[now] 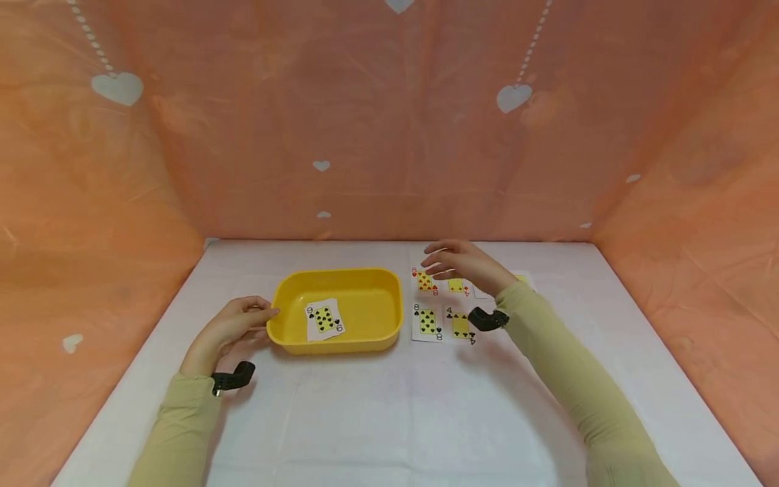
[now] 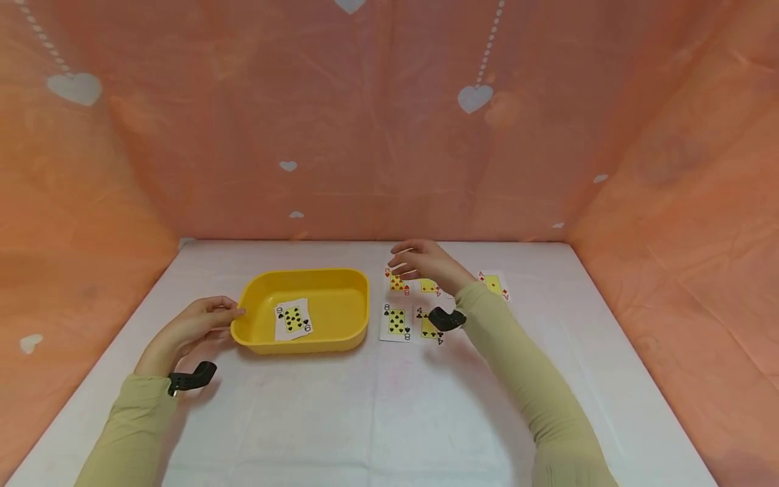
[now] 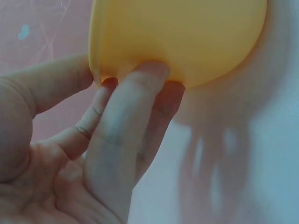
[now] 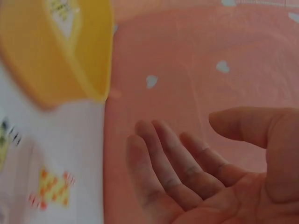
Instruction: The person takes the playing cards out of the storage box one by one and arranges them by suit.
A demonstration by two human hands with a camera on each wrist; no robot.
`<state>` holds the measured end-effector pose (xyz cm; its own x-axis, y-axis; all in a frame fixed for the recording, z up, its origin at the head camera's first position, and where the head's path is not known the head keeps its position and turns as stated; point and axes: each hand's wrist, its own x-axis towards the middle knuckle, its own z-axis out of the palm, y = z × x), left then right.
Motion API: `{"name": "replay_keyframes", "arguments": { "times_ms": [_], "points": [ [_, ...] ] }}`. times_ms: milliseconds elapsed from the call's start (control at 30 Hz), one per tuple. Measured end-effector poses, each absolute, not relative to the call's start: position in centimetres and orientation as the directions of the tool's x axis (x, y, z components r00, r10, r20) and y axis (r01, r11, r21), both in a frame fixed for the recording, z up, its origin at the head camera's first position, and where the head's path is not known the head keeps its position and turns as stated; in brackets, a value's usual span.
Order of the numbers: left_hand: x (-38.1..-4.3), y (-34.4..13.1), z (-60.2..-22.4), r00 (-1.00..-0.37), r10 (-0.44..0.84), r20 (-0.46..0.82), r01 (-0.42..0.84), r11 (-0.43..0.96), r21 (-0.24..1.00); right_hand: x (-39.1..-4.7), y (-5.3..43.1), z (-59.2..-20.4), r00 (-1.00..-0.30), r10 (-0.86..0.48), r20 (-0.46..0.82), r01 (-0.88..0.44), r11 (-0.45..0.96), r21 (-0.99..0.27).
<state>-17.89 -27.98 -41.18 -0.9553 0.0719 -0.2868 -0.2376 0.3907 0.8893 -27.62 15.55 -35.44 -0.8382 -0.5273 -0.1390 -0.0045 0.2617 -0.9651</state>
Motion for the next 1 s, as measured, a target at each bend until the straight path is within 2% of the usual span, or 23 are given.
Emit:
{"name": "replay_keyframes", "arguments": {
  "times_ms": [233,500,700,867,1000],
  "points": [
    [-17.9,-27.8,-41.1,-0.952,0.06,-0.299,-0.249,0.415,0.875,-28.9,10.5,-34.1,-0.789,-0.599,-0.135,-0.012,0.236,-0.972],
    [-18.1,-28.0,-41.1,-0.955,0.064,-0.291,-0.24,0.411,0.88,-30.6,5.2,-34.5,-0.74,-0.626,-0.247,0.073,0.291,-0.954],
    [-18.1,-27.8,-41.2,-0.953,0.048,-0.299,-0.255,0.404,0.879,-31.2,2.0,-36.4,-0.682,-0.651,-0.332,0.083,0.382,-0.92],
    [-18.1,-27.4,-41.5,-0.955,0.051,-0.292,-0.249,0.394,0.885,-30.9,0.1,-37.7,-0.663,-0.636,-0.396,0.088,0.459,-0.884],
    [-18.2,-27.3,-41.5,-0.955,0.06,-0.29,-0.245,0.389,0.888,-30.6,-0.9,-38.7,-0.645,-0.615,-0.454,0.038,0.567,-0.823]
  ]
}}
